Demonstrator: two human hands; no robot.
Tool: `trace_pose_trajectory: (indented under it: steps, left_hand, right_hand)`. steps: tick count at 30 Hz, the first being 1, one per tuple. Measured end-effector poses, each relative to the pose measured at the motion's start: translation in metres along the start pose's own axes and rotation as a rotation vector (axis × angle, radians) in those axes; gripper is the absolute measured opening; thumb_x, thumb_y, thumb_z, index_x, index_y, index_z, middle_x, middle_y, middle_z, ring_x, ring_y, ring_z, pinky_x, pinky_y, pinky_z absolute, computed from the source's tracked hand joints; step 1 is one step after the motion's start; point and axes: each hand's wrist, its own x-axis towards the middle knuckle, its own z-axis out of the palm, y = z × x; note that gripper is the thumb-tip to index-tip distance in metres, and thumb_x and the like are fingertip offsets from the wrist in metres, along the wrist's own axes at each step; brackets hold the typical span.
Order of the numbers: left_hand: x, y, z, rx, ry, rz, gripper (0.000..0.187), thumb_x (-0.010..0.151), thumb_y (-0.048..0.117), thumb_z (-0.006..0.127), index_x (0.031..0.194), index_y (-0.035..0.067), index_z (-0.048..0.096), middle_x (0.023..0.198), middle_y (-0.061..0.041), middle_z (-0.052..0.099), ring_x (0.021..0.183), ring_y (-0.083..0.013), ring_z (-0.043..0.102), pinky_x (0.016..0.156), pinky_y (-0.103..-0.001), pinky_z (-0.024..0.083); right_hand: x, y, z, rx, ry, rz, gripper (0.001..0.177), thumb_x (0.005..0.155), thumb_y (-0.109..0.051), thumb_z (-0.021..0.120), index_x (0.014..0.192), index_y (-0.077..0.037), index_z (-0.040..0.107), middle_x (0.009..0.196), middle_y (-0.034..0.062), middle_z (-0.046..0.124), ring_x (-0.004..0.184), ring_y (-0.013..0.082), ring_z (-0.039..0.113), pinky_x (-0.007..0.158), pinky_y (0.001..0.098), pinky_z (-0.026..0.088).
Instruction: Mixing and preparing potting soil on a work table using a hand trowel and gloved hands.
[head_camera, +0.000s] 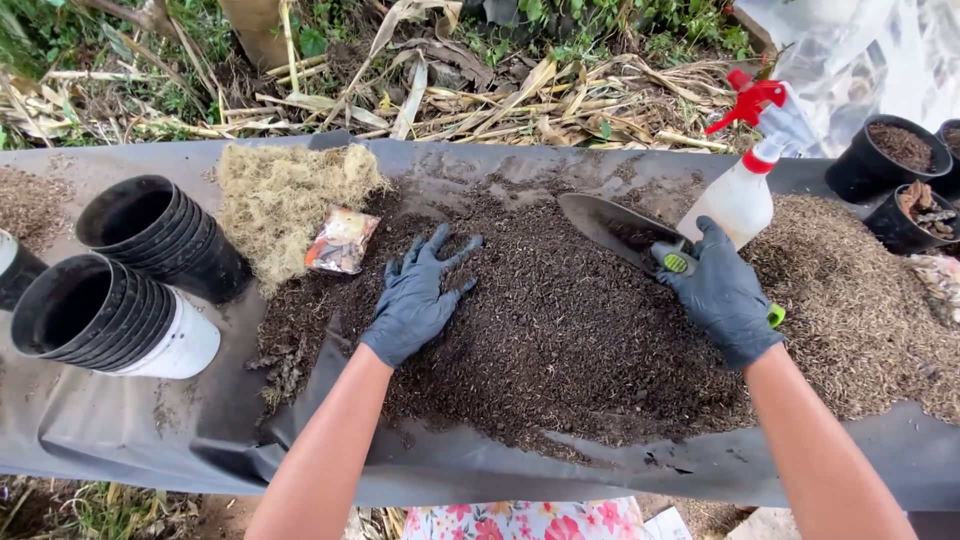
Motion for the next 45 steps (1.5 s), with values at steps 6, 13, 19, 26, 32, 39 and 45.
trace_pose_trajectory:
  steps: [6,13,19,26,32,39,45]
  left_hand:
    - [0.029,-0.028,0.011,-0.022,0.005,0.007,0.072,0.101,0.066,0.038,0.165,0.044,0.013,0.174,-0.001,0.004,0.158,-0.0403,0.004,0.123,-0.067,0.003]
    - [0.040,-0.035,0.014,0.062,-0.031,-0.030,0.081,0.098,0.072,0.040,0.166,0.037,0.012,0.173,-0.006,0.007,0.157,-0.0395,0.007,0.122,-0.068,0.004]
    - [0.038,-0.039,0.014,0.039,-0.006,0.030,0.075,0.096,0.073,0.041,0.163,0.046,0.021,0.170,0.001,0.019,0.156,-0.0357,0.016,0.123,-0.065,0.006]
    - [0.018,-0.027,0.001,-0.296,0.054,0.043,0.077,0.088,0.067,0.060,0.153,0.028,0.050,0.156,-0.011,0.048,0.147,-0.0413,0.037,0.123,-0.059,0.022]
    - [0.008,0.027,-0.015,-0.277,0.131,0.270,0.075,0.089,0.067,0.064,0.151,0.028,0.050,0.146,-0.002,0.058,0.138,-0.0292,0.052,0.117,-0.050,0.035]
    - [0.016,0.046,0.013,-0.008,0.085,0.161,0.142,0.070,0.080,0.074,0.165,0.002,0.003,0.161,-0.024,0.037,0.144,-0.0441,0.036,0.123,-0.054,0.017]
    - [0.014,0.035,0.014,0.117,0.059,0.260,0.103,0.075,0.086,0.060,0.160,0.035,0.034,0.136,-0.006,0.057,0.132,-0.0330,0.045,0.114,-0.049,0.025]
  right_hand:
    - [0.028,0.013,0.021,-0.106,0.136,-0.144,0.038,0.100,-0.036,0.066,0.126,-0.009,0.070,0.107,0.0192,0.067,0.095,0.0460,0.073,0.076,0.0579,0.061]
    - [0.079,0.030,0.064,-0.327,0.276,-0.308,0.040,0.105,-0.033,0.049,0.129,-0.008,0.068,0.104,0.0179,0.075,0.104,0.0401,0.073,0.089,0.0517,0.057]
    - [0.054,0.019,0.052,-0.005,0.156,-0.407,0.039,0.099,-0.032,0.053,0.124,-0.009,0.072,0.102,0.0225,0.076,0.102,0.0464,0.070,0.087,0.0572,0.056]
    - [0.010,0.022,0.005,0.003,0.238,-0.353,0.025,0.093,-0.031,0.063,0.114,-0.026,0.075,0.097,0.0075,0.078,0.096,0.0396,0.073,0.084,0.0530,0.059]
    - [-0.008,0.003,-0.017,0.026,0.340,-0.460,0.018,0.107,-0.036,0.062,0.110,-0.021,0.072,0.092,0.0061,0.075,0.092,0.0379,0.073,0.078,0.0502,0.059]
    - [-0.048,-0.027,0.003,0.225,0.158,-0.515,0.025,0.097,-0.020,0.066,0.119,-0.009,0.069,0.099,0.0121,0.073,0.094,0.0413,0.071,0.080,0.0516,0.057]
    - [-0.066,0.021,0.017,-0.076,0.266,-0.517,0.032,0.092,-0.026,0.068,0.123,-0.018,0.069,0.097,0.0018,0.070,0.090,0.0315,0.071,0.076,0.0455,0.058]
